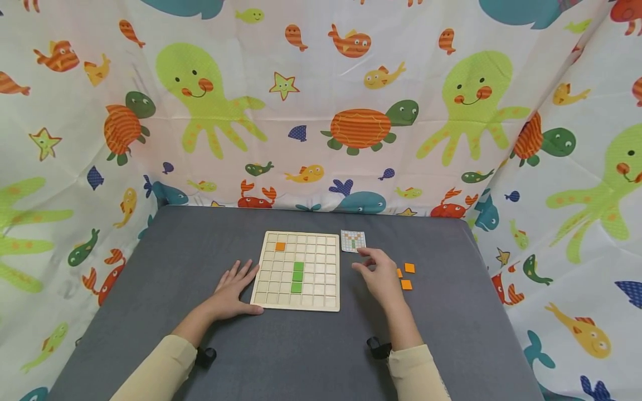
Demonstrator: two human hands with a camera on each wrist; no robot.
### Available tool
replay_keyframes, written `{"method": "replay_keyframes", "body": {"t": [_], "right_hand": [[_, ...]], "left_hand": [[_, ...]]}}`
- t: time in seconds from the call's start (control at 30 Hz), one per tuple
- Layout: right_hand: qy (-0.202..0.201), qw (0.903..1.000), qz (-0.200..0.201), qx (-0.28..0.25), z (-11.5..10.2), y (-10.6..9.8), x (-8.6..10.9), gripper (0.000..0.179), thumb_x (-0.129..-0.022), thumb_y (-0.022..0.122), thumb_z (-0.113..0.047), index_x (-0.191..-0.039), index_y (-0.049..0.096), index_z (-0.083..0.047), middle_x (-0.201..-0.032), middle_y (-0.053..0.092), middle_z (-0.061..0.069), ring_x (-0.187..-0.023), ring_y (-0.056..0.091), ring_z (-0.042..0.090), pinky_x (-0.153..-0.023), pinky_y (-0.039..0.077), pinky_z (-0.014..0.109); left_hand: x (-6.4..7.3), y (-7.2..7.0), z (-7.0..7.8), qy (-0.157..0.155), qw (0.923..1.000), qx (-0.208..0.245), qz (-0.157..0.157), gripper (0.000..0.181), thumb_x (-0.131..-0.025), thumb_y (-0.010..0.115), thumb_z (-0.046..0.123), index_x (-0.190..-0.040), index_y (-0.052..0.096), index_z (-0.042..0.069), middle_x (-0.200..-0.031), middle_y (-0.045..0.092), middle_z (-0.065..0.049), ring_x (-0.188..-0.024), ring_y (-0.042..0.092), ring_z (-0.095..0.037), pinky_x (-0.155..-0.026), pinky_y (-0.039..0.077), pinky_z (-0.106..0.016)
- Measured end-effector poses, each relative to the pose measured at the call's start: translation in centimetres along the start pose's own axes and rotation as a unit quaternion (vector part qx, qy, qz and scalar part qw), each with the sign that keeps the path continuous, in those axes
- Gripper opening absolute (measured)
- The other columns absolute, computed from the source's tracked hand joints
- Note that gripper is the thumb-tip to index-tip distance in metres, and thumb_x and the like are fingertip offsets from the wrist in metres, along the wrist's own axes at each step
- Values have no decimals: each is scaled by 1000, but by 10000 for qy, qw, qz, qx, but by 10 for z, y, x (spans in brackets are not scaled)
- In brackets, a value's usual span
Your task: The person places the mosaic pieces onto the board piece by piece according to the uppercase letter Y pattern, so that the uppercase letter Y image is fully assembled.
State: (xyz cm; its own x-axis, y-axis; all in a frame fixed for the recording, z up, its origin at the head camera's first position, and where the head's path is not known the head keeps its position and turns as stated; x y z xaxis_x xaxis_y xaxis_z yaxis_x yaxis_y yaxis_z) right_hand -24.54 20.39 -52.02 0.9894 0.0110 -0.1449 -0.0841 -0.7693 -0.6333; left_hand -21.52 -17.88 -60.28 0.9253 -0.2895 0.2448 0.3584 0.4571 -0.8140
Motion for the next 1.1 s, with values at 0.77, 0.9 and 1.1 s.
{"method": "replay_keyframes", "body": {"t": [0.77,0.9,1.1], "right_hand": [[453,9983,158,341,40,-41,16,42,-90,78,-18,-129,68,-11,-121,69,17,-109,66,35,-90,56,52],[418,9980,284,391,50,-48,20,42,-89,80,-17,-129,69,-11,-122,68,15,-109,66,34,-90,56,53],[518,9964,341,584,67,-60,27,43,-87,81,-16,-128,69,-10,-125,67,14,-109,68,34,-81,60,44]], "left_hand": [[-2,1,-2,97,9999,-84,16,123,-69,78,74,-164,18,23,-171,7,-6,-157,-7,-36,-124,1,-61],[-2,1,-2,145,9999,-69,52,123,-69,78,74,-163,19,23,-171,8,-7,-157,-6,-37,-124,2,-61],[-2,2,-3,125,9999,-45,48,124,-69,79,73,-164,17,23,-171,7,-6,-157,-7,-37,-124,1,-61]]}}
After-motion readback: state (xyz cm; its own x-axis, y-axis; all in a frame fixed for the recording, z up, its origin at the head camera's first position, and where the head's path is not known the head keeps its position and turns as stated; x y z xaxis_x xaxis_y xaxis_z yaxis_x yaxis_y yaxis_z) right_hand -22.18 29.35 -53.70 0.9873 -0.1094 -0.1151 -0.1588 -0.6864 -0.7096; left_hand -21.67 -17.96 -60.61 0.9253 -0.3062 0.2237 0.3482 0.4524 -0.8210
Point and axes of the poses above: each hand's wrist, its own x-axis away from the middle knuckle, its own y-axis out of the palm, z = x × y, the point moved 6 cm from there along -x, towards the middle knuckle
